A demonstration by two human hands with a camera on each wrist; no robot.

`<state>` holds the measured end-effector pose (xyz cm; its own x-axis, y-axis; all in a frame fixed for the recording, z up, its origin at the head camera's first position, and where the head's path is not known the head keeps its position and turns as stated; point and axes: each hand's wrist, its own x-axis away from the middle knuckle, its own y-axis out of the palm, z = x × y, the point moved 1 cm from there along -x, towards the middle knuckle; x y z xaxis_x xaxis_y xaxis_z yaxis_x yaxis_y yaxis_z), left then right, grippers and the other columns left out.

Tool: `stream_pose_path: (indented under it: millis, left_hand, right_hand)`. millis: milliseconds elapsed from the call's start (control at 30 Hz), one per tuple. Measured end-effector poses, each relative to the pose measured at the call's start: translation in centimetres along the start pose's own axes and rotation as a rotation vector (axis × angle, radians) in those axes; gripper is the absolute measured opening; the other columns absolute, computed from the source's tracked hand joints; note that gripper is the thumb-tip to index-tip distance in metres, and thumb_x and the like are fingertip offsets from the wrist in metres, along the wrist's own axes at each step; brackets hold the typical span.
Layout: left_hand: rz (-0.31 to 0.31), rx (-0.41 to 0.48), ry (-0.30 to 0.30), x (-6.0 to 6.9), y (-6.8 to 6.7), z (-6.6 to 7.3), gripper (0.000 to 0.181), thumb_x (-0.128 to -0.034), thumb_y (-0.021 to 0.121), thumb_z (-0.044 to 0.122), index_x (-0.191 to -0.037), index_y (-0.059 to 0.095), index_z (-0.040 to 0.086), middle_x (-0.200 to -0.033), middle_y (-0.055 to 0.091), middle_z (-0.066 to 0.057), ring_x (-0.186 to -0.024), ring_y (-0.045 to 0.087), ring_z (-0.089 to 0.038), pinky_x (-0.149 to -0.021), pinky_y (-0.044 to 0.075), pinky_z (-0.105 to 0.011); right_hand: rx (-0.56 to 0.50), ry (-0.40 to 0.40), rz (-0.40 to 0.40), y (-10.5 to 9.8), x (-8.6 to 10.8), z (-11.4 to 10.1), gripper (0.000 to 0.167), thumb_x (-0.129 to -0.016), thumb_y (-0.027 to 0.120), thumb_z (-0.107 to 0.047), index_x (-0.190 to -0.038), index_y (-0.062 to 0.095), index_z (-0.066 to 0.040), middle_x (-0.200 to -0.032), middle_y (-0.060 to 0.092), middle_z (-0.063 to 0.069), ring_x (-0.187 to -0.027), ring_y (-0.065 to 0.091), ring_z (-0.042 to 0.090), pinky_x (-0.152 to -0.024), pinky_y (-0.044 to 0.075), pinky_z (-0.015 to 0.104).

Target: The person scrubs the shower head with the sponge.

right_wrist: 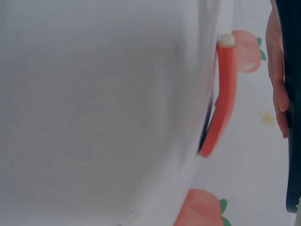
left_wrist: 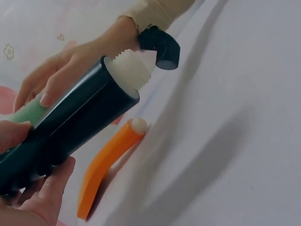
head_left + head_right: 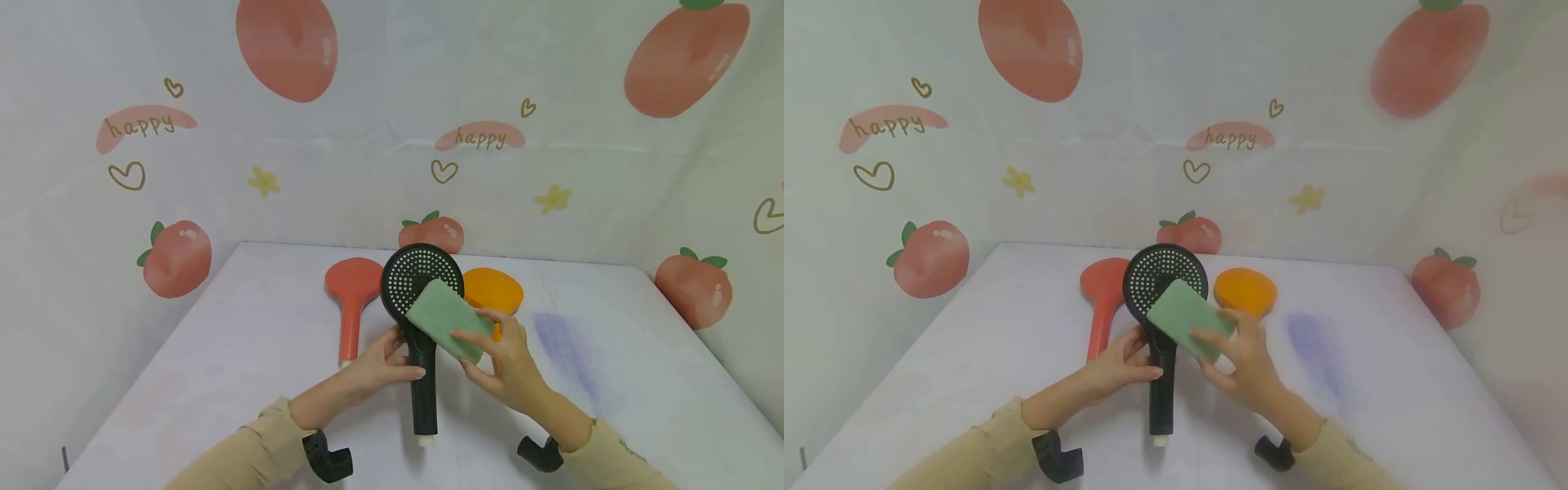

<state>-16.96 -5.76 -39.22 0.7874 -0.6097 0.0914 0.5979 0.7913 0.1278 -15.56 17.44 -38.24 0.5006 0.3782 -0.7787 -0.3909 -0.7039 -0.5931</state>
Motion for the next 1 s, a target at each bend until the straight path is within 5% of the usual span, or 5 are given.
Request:
stream_pose_path:
  millis: [433,533,667,800,1000]
  left_hand:
    - [-0.057,-0.005,0.015,-0.3,-0.4,-0.3,0.090,-0.0844,0.066,0.008,-0.150,0.003,0.007,-0.153,0.021,-0.015,-0.129,0.045,-0.028,-0.103,0.044,-0.036]
    - [-0.077,0.050,0.019,-0.4,-0.4,-0.1,0.080,-0.0899,0.057,0.013,-0.149,0.003,0.005,-0.152,0.023,-0.016,-0.124,0.047,-0.022,-0.102,0.045,-0.036]
    - [-0.080,0.178,0.024,-0.4,-0.3,0.4,0.061,-0.0938,0.039,0.023,-0.145,0.013,0.003,-0.133,0.044,-0.007,-0.111,0.052,-0.014,-0.100,0.045,-0.033]
    - [-0.037,0.198,0.032,-0.4,-0.4,0.8,0.051,-0.0989,0.027,0.034,-0.137,0.023,0.000,-0.111,0.054,0.000,-0.103,0.056,-0.012,-0.101,0.045,-0.037]
    - [0.086,0.134,0.041,-0.6,-0.4,1.0,0.061,-0.0999,0.033,0.044,-0.140,0.029,-0.002,-0.126,0.046,-0.009,-0.108,0.053,-0.011,-0.100,0.045,-0.047]
  right_hand:
    - [0.055,-0.101,0.029,0.0,0.1,-0.2,0.033,-0.094,0.041,-0.040,-0.103,0.068,-0.021,-0.113,0.048,0.029,-0.099,0.043,0.036,-0.072,0.027,0.041]
    - [0.063,-0.122,0.040,-0.1,0.1,-0.3,0.033,-0.095,0.041,-0.039,-0.103,0.068,-0.021,-0.113,0.048,0.029,-0.098,0.043,0.036,-0.072,0.027,0.041]
    - [0.061,-0.141,0.068,0.0,0.0,-0.4,0.031,-0.094,0.043,-0.037,-0.102,0.068,-0.021,-0.114,0.048,0.028,-0.098,0.043,0.036,-0.071,0.026,0.041]
    - [0.053,-0.165,0.105,0.2,-0.1,-0.4,0.029,-0.093,0.045,-0.036,-0.102,0.069,-0.021,-0.114,0.049,0.028,-0.099,0.044,0.037,-0.071,0.026,0.041]
    - [0.068,-0.154,0.085,0.2,0.0,-0.5,0.030,-0.094,0.044,-0.037,-0.102,0.069,-0.022,-0.113,0.050,0.028,-0.097,0.045,0.036,-0.070,0.025,0.038]
